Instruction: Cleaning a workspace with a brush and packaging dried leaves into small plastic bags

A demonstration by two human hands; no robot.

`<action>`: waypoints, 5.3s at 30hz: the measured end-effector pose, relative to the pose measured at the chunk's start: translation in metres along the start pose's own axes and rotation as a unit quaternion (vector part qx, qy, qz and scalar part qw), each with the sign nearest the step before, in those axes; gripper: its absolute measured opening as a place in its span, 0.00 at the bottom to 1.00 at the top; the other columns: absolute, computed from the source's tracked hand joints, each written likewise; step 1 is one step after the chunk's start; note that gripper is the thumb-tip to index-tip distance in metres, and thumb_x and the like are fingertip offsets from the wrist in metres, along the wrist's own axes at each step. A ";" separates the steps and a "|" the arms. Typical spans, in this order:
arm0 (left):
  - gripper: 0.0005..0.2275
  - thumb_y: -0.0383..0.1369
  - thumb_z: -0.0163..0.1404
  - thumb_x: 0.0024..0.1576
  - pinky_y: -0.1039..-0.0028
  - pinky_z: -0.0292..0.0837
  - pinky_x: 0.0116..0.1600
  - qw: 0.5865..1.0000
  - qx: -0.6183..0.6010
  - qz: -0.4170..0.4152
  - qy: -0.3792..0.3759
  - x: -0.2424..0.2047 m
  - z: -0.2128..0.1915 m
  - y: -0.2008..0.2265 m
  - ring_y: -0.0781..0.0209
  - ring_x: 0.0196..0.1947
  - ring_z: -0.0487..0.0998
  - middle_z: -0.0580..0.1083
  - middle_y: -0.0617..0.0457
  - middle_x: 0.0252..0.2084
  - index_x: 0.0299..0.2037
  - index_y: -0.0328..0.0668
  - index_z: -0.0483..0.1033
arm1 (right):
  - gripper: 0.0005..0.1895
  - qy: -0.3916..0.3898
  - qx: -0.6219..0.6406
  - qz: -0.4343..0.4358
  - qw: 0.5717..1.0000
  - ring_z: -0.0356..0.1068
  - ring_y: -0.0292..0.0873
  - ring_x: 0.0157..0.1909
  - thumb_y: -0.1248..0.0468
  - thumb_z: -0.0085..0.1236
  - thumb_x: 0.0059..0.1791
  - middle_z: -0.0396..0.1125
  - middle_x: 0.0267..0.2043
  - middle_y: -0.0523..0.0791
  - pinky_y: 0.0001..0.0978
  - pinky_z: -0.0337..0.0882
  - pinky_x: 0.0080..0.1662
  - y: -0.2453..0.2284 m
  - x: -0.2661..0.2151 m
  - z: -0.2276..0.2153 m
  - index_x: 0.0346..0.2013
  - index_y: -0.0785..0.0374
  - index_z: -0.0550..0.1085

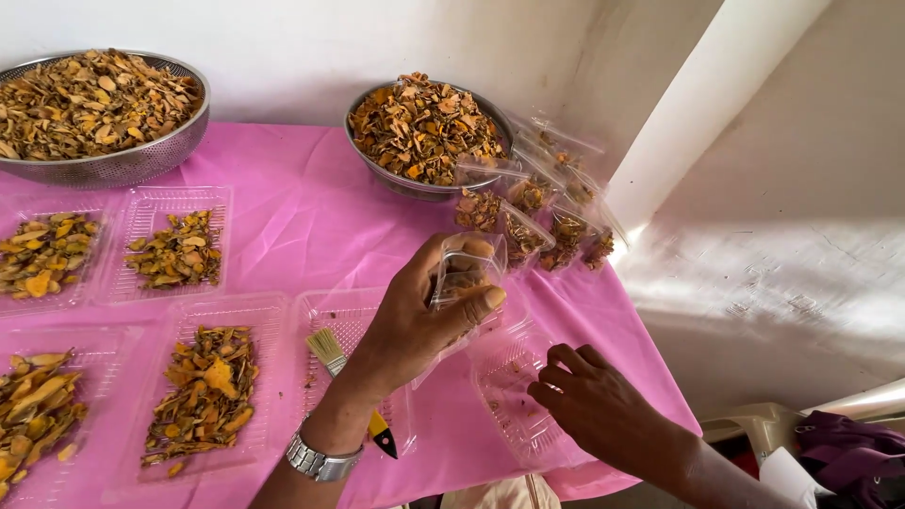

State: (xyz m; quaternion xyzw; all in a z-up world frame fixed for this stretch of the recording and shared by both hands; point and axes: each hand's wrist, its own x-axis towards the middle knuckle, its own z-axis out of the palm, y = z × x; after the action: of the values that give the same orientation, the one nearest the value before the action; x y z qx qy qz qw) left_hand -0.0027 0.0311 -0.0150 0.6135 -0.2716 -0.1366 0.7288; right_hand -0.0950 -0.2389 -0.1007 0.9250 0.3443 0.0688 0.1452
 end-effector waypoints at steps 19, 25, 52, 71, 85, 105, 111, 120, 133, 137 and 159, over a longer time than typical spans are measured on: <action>0.19 0.40 0.57 0.54 0.75 0.76 0.36 1.000 -0.004 0.018 -0.003 0.005 0.005 -0.002 0.67 0.33 0.75 0.71 0.55 0.36 0.54 0.48 0.71 | 0.17 -0.005 -0.012 -0.036 0.999 0.62 0.54 0.59 0.75 0.61 0.41 0.70 0.46 0.48 0.48 0.64 0.54 0.018 -0.011 0.025 0.43 0.60 0.74; 0.19 0.39 0.57 0.54 0.75 0.76 0.36 0.999 -0.037 0.014 -0.003 0.004 0.006 -0.006 0.66 0.32 0.76 0.72 0.54 0.34 0.54 0.45 0.70 | 0.08 -0.029 -0.009 -0.030 0.999 0.61 0.47 0.42 0.74 0.59 0.44 0.65 0.34 0.44 0.41 0.63 0.44 0.020 -0.008 0.019 0.33 0.58 0.72; 0.18 0.34 0.58 0.57 0.79 0.51 0.20 0.982 -0.130 -0.019 -0.136 0.006 0.020 -0.008 0.72 0.18 0.58 0.62 0.59 0.23 0.54 0.43 0.66 | 0.02 0.219 0.265 0.008 0.939 0.73 0.43 0.39 0.66 0.61 0.50 0.73 0.35 0.41 0.38 0.72 0.45 0.031 0.090 -0.197 0.36 0.55 0.79; 0.25 0.49 0.56 0.58 0.67 0.75 0.46 0.988 -0.065 0.095 -0.103 0.000 0.020 -0.007 0.60 0.39 0.75 0.75 0.45 0.38 0.57 0.38 0.74 | 0.06 0.024 0.306 -0.011 0.952 0.68 0.56 0.64 0.54 0.64 0.48 0.78 0.39 0.40 0.56 0.61 0.64 0.046 0.077 -0.185 0.36 0.50 0.82; 0.25 0.39 0.63 0.54 0.76 0.77 0.32 0.994 -0.050 0.072 -0.060 -0.002 0.024 0.003 0.62 0.28 0.78 0.77 0.45 0.36 0.56 0.38 0.67 | 0.05 0.194 0.281 0.012 0.940 0.73 0.51 0.55 0.59 0.65 0.48 0.73 0.35 0.40 0.51 0.69 0.58 0.044 0.075 -0.163 0.31 0.53 0.76; 0.30 0.36 0.60 0.58 0.75 0.65 0.34 0.949 -0.193 0.038 -0.246 -0.009 0.024 0.000 0.64 0.33 0.69 0.69 0.49 0.40 0.68 0.44 0.57 | 0.06 0.240 0.361 -0.032 0.901 0.75 0.45 0.50 0.62 0.54 0.53 0.70 0.47 0.45 0.36 0.74 0.51 0.015 0.046 -0.183 0.43 0.59 0.75; 0.26 0.44 0.60 0.51 0.73 0.74 0.46 0.987 -0.042 0.015 -0.152 -0.003 0.020 -0.001 0.64 0.43 0.77 0.77 0.54 0.41 0.58 0.43 0.69 | 0.14 0.288 0.375 -0.023 0.881 0.70 0.50 0.62 0.62 0.60 0.50 0.70 0.55 0.49 0.43 0.73 0.63 0.029 0.040 -0.171 0.49 0.62 0.76; 0.32 0.45 0.61 0.45 0.71 0.77 0.49 0.998 -0.016 -0.049 -0.027 -0.012 -0.006 0.012 0.59 0.46 0.78 0.75 0.51 0.45 0.60 0.42 0.70 | 0.07 0.081 0.265 0.253 0.927 0.77 0.36 0.40 0.57 0.59 0.50 0.77 0.44 0.38 0.30 0.79 0.44 0.048 0.012 -0.014 0.40 0.50 0.81; 0.32 0.44 0.60 0.45 0.69 0.78 0.54 0.998 -0.014 -0.068 -0.009 -0.018 -0.002 0.008 0.59 0.48 0.80 0.77 0.49 0.47 0.61 0.43 0.70 | 0.11 0.108 0.278 0.060 0.953 0.72 0.48 0.47 0.60 0.56 0.54 0.73 0.47 0.45 0.43 0.74 0.47 -0.012 0.032 -0.003 0.49 0.57 0.80; 0.31 0.42 0.61 0.46 0.70 0.76 0.54 0.998 -0.024 -0.057 -0.011 -0.017 -0.002 0.004 0.60 0.50 0.79 0.76 0.49 0.49 0.61 0.43 0.70 | 0.09 0.102 0.251 0.045 0.961 0.71 0.49 0.41 0.61 0.58 0.53 0.73 0.44 0.44 0.43 0.72 0.43 -0.013 0.039 0.015 0.46 0.58 0.79; 0.34 0.46 0.61 0.44 0.71 0.77 0.54 0.998 -0.002 -0.063 -0.010 -0.021 -0.003 0.005 0.62 0.50 0.79 0.76 0.52 0.50 0.62 0.43 0.72 | 0.09 0.106 0.240 0.212 0.941 0.72 0.46 0.35 0.63 0.49 0.54 0.73 0.36 0.44 0.42 0.73 0.37 0.003 0.028 0.050 0.42 0.59 0.77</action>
State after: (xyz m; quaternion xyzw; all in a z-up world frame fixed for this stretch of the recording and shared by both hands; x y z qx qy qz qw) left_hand -0.0193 0.0457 -0.0155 0.6264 -0.2393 -0.1895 0.7172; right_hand -0.0607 -0.2333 -0.1469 0.9714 0.1597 0.1107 -0.1365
